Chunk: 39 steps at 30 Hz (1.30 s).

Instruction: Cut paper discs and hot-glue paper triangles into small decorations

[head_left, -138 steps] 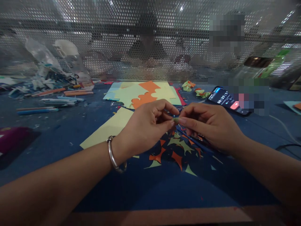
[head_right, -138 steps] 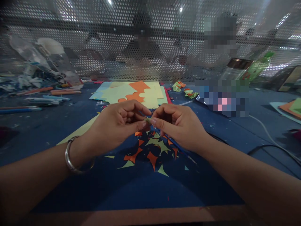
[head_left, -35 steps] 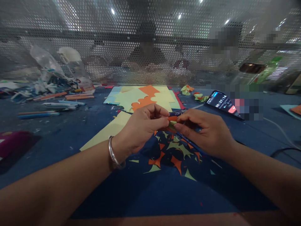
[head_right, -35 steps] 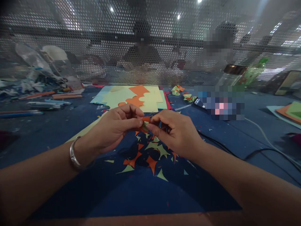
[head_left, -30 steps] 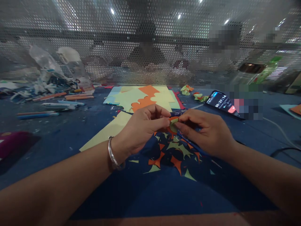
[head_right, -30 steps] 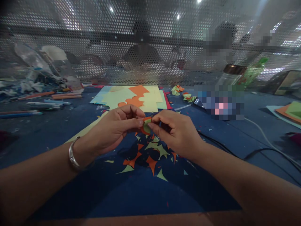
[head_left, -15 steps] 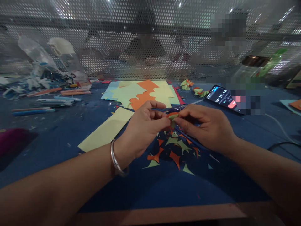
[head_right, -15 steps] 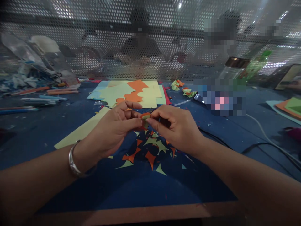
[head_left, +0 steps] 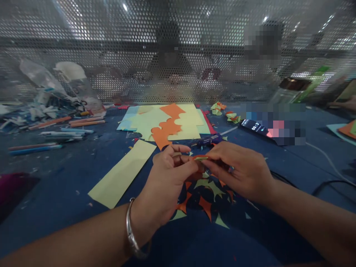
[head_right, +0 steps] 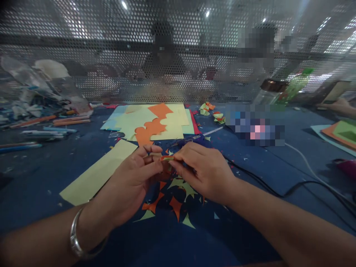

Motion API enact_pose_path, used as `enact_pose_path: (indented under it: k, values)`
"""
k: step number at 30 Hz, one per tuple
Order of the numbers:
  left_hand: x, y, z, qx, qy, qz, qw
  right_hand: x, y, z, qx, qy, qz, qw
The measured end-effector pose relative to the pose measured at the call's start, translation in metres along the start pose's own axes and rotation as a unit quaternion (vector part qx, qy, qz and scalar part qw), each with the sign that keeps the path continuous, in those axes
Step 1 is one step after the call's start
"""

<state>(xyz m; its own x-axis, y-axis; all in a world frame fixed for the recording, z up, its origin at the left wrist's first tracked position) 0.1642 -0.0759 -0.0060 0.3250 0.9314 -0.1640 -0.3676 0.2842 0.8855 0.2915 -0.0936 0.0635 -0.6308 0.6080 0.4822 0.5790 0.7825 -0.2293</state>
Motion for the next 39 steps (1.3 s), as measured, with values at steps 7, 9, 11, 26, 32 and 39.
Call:
enact_pose_path:
  k: [7,9,11,26,32,39]
  values:
    - [-0.004,-0.004,0.001,-0.029,0.006,-0.035,0.999,-0.001,-0.010,0.001,-0.061,-0.015,-0.041,0.997]
    - [-0.005,-0.003,0.000,-0.028,0.008,-0.041,0.999,-0.001,-0.012,0.002,-0.077,-0.020,-0.054,0.995]
    - [-0.005,-0.001,-0.002,-0.018,0.011,-0.036,0.999,-0.001,-0.016,0.002,-0.098,-0.020,-0.077,0.992]
    - [0.005,0.011,-0.014,0.234,-0.042,0.054,0.970,0.002,-0.005,0.009,0.003,-0.054,-0.038,0.998]
    - [-0.005,0.022,-0.005,0.329,-0.080,0.126,0.932,0.003,0.004,0.002,0.078,-0.051,0.024,0.995]
    - [-0.018,0.027,0.013,0.310,-0.145,0.139,0.929,0.002,0.021,-0.014,0.085,-0.024,0.095,0.992]
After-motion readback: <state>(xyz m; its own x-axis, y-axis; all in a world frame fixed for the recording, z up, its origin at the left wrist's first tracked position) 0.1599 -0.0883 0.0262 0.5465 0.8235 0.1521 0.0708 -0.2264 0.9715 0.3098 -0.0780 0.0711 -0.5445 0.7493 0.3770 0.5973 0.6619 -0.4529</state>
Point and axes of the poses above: each hand's wrist, its own x-axis towards the middle knuckle, its own z-axis out of the palm, y = z × x, the point moved 8 cm from there along x, towards the middle knuckle, and after that the axes turned 9 degrees about -y, right-handed, at the moved point
